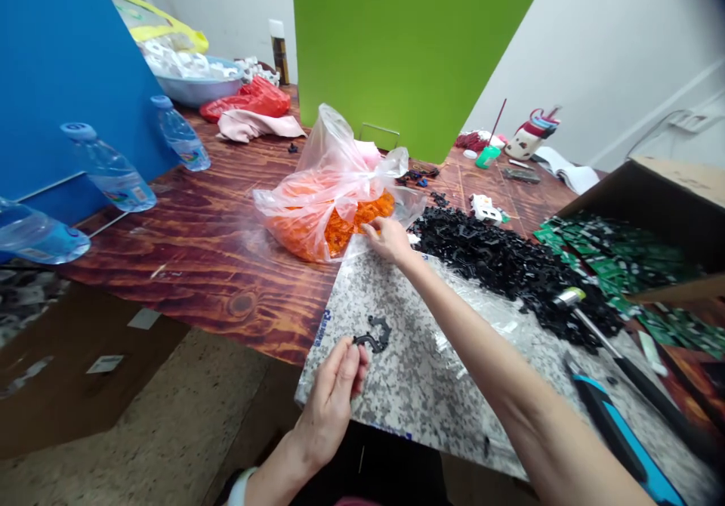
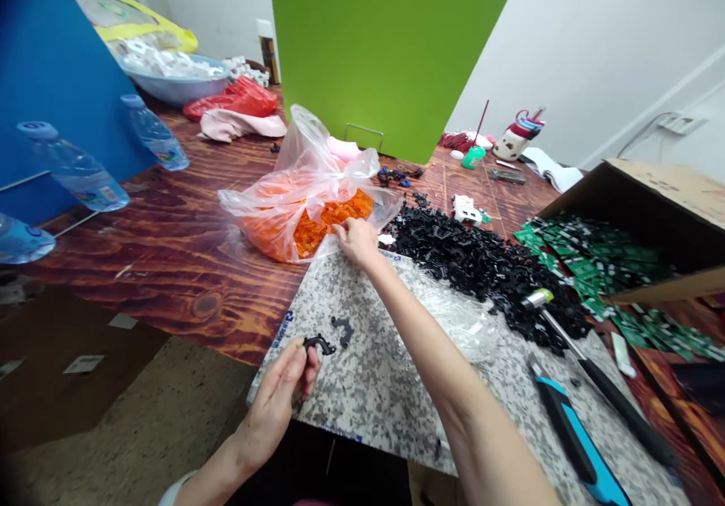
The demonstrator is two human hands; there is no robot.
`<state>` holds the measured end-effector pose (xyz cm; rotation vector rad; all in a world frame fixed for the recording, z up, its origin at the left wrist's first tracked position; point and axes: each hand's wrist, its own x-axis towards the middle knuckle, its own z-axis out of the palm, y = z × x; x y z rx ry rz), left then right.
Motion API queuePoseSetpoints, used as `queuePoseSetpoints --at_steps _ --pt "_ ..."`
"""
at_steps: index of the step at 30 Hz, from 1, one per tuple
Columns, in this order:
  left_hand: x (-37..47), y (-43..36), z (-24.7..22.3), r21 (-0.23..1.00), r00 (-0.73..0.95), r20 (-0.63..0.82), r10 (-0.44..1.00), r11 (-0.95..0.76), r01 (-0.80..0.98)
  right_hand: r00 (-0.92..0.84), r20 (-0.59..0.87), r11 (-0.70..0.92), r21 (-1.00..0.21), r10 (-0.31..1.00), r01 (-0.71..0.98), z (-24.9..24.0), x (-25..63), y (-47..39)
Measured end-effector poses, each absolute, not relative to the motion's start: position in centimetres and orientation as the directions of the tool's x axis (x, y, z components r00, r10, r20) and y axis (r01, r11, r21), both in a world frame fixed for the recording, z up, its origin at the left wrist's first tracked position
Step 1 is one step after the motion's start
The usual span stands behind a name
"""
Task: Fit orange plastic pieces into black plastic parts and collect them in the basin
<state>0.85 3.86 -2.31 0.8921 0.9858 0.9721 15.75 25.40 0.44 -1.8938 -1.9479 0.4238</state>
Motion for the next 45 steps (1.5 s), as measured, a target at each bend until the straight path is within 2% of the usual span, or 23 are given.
queuePoseSetpoints --at_steps 4,8,12,17,22,26,31,36,43,45 --pt "0.8 4.1 -2.4 0.906 0.247 -0.260 0.933 0.325 -0.273 0.039 -0.004 -0.037 -0.446 0.999 0.894 -1.2 14.7 28.1" --pt "0.9 4.3 -2.6 0.893 0.254 -0.259 0.932 0.331 -0.306 0.046 -0.009 -0.045 -0.486 0.999 0.873 -1.8 14.9 28.2" --pt "0.9 4.2 -2.6 0.918 0.234 -0.245 0.941 0.303 -0.257 0.066 0.074 -0.014 -0.548 0.995 0.836 -1.4 15.3 27.4" --pt "0.7 4.3 -1.9 0.892 0.268 -0.269 0.925 0.344 -0.292 0.014 0.195 0.106 -0.592 0.981 0.799 0.6 16.8 23.8" --pt "0.6 4.2 -1.3 0.862 0.282 -0.286 0.916 0.374 -0.342 -0.125 0.246 0.239 -0.520 0.961 0.820 1.4 20.3 17.0" --pt "0.9 3.6 -1.1 0.866 0.295 -0.282 0.913 0.375 -0.332 -0.208 0.217 0.285 -0.440 0.954 0.851 0.0 22.3 13.2" --pt "1.3 3.1 -0.8 0.892 0.312 -0.256 0.915 0.347 -0.288 -0.202 0.206 0.269 -0.389 0.958 0.881 -0.7 23.7 12.8" --pt "1.4 2.9 -0.5 0.925 0.252 -0.237 0.938 0.297 -0.236 -0.245 0.165 0.290 -0.362 0.955 0.886 -0.5 24.4 13.6" --pt "1.6 2.8 -0.6 0.911 0.241 -0.264 0.934 0.323 -0.255 -0.220 0.160 0.268 -0.421 0.962 0.867 -0.1 23.1 12.5" --pt "1.6 2.8 -0.8 0.916 0.234 -0.257 0.938 0.313 -0.250 -0.198 0.192 0.268 -0.480 0.961 0.835 1.0 22.3 10.8"
